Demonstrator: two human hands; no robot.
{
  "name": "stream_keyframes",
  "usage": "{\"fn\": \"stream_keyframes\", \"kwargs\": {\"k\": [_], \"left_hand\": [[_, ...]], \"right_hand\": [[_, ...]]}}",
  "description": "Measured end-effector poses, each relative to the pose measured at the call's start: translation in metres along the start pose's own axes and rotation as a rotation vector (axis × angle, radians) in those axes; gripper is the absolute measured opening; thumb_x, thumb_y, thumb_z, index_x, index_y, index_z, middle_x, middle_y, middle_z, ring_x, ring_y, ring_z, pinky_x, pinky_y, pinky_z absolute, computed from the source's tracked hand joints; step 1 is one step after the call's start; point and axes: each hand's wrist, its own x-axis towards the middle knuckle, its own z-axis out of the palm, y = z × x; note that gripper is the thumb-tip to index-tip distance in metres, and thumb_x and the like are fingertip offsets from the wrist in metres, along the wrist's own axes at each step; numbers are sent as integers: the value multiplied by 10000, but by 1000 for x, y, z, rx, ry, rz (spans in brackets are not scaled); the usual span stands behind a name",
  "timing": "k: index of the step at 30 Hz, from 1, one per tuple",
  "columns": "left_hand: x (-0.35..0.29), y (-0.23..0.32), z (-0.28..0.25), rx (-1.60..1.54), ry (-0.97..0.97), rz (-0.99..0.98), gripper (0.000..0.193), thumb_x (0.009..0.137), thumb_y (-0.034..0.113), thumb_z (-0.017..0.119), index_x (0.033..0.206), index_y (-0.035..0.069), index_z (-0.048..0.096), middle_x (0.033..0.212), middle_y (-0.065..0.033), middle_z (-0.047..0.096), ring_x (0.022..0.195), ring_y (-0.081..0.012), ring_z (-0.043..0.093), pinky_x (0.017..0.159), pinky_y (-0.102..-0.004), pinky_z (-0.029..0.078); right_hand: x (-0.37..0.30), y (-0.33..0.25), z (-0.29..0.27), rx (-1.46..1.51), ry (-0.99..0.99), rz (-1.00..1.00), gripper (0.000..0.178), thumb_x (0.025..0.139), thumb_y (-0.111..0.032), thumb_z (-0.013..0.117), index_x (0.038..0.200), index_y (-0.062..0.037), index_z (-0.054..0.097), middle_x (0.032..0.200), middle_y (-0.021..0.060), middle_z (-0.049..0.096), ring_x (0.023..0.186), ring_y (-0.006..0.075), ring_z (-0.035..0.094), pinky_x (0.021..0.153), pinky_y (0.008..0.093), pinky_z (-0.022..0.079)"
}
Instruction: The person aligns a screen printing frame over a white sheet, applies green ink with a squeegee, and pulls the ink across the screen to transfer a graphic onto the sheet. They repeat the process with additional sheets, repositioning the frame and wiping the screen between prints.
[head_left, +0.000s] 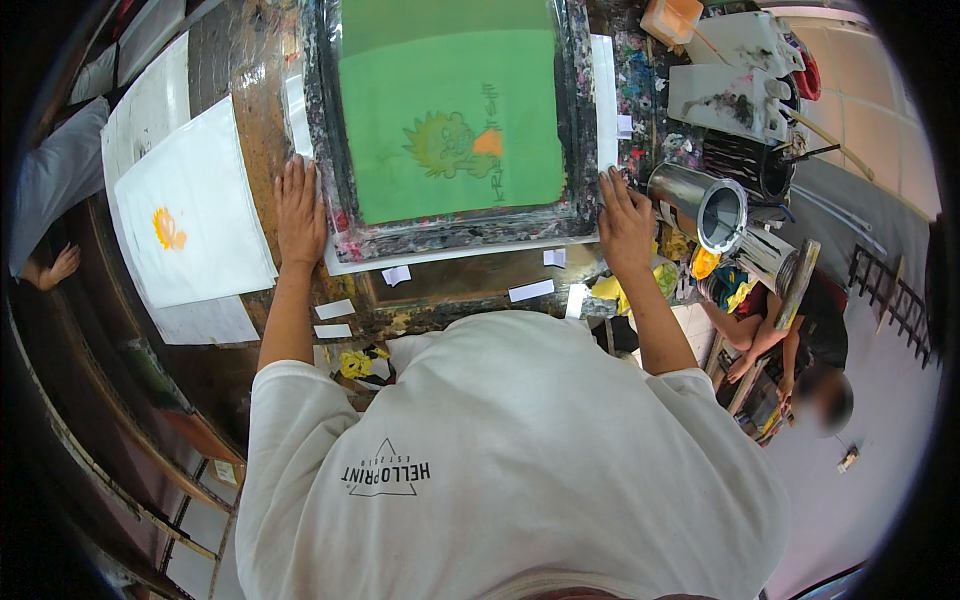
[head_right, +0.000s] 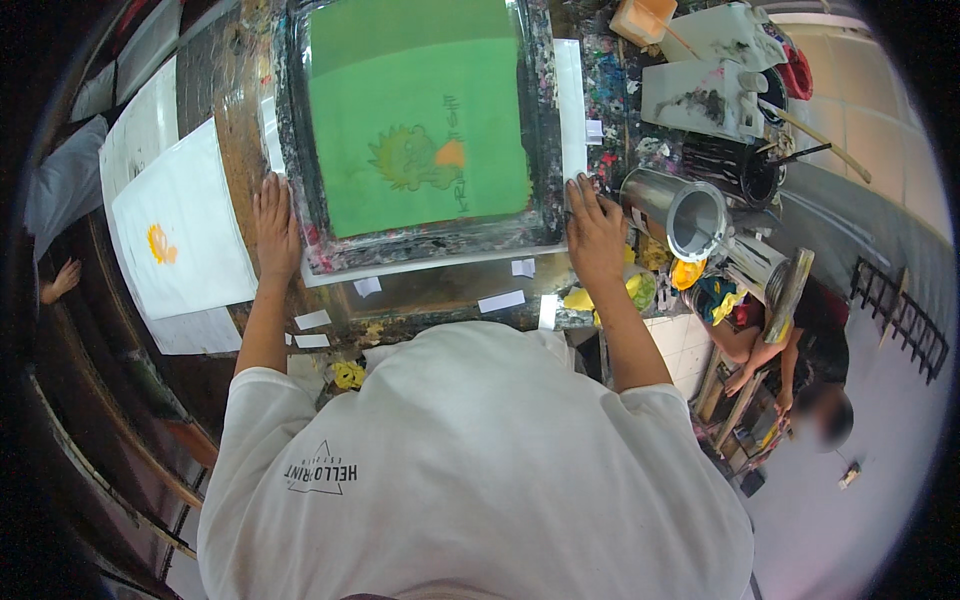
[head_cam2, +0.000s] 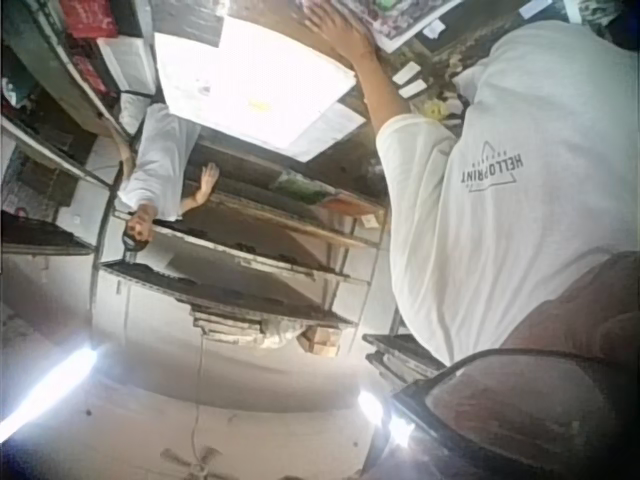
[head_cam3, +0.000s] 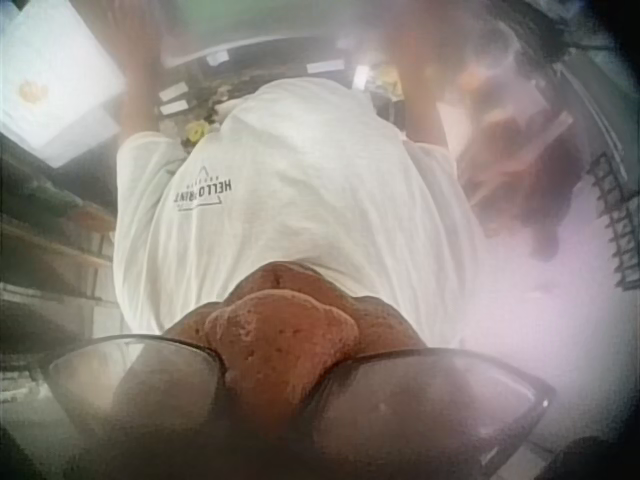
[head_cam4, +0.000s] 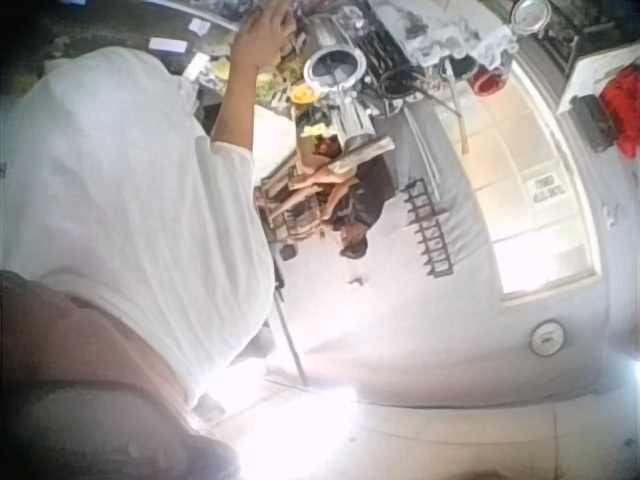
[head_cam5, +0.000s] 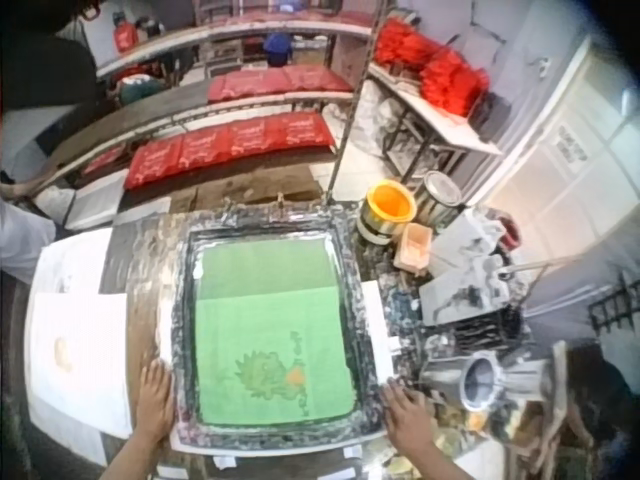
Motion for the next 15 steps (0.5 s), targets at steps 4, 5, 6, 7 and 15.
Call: {"fn": "stream_keyframes", "kwargs": {"k": [4,5,6,7,15], "left_hand": [[-1,-2,-1,-9,2,11,671,1057,221,448,1700,85,308,1773,-125,278,1651,-328,200,1352,-523,94],[0,-2,-1,-11,4,15,669,1063,229,443,1702,85,303,1773,-126,278,1652,-326,197,1352,-521,93],[0,-2,-1,-20,5,15,669,1065,233,439,1703,85,300,1773,-124,277,1653,-324,196,1352,-521,91],[0,-2,-1,-29,6,13,668,1068,237,436,1704,85,297,1774,-123,277,1654,-322,195,1352,-520,90],[0,-1,-5,-64,-12,13,691,1046,230,449,1702,77,296,1773,-122,281,1653,-328,198,1348,-524,90]], "right_hand": [[2,-4,-5,20,-16,13,695,916,-44,686,1583,-172,542,1647,35,516,1265,339,562,1121,455,440],[2,-4,-5,18,-14,14,695,915,-44,688,1582,-170,542,1647,35,516,1266,339,562,1121,455,441],[1,-4,-4,17,-13,14,695,914,-44,689,1582,-169,541,1646,35,517,1267,340,562,1121,455,441],[1,-4,-3,16,-12,13,694,914,-45,691,1581,-167,541,1645,34,517,1267,340,562,1121,456,442],[2,-5,-8,-3,-41,13,677,924,-65,689,1576,-158,533,1652,34,493,1281,348,547,1128,462,443]]}}
